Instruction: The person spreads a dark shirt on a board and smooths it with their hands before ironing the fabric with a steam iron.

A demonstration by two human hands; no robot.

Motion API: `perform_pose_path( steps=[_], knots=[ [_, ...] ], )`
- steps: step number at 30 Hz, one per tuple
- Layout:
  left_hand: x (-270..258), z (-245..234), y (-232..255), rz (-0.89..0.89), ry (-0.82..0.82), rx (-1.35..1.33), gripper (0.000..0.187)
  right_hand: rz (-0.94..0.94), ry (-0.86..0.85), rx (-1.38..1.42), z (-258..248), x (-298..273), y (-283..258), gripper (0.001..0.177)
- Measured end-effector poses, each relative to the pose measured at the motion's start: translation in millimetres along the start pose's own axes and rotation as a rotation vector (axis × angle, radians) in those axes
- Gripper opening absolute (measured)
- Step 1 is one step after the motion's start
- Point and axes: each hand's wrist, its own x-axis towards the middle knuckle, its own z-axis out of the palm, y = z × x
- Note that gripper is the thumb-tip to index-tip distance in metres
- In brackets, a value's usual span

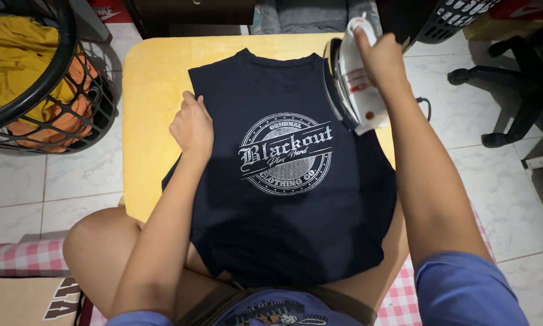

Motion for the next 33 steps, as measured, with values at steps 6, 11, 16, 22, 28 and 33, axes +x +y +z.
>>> perform_pose_path(
  steps=[6,11,16,22,28,33],
  knots=[
    [-3,1,-1,0.037,0.051,0.023,0.024,0.16,-0.164,0.043,-25,-13,-35,0.077],
    [-4,1,-1,0.051,0.05,0.046,0.024,0.189,-0.266,0.049,-56,-47,-45,0.073],
    [-5,6,-4,0.067,0.094,0.065,0.026,0.16,-0.318,-0.008,-80,-72,-24,0.073],
    [-11,6,-10,0.079,0.008,0.089,0.029,0.17,-0.353,0.028,-97,-93,-3,0.07],
    [2,3,-22,0.142,0.015,0.026,0.032,0.009,-0.464,-0.025,-96,-90,16,0.066],
    [-3,0,-21,0.15,0.056,0.002,0.033,-0.066,-0.518,-0.074,-88,-80,22,0.065]
  ],
)
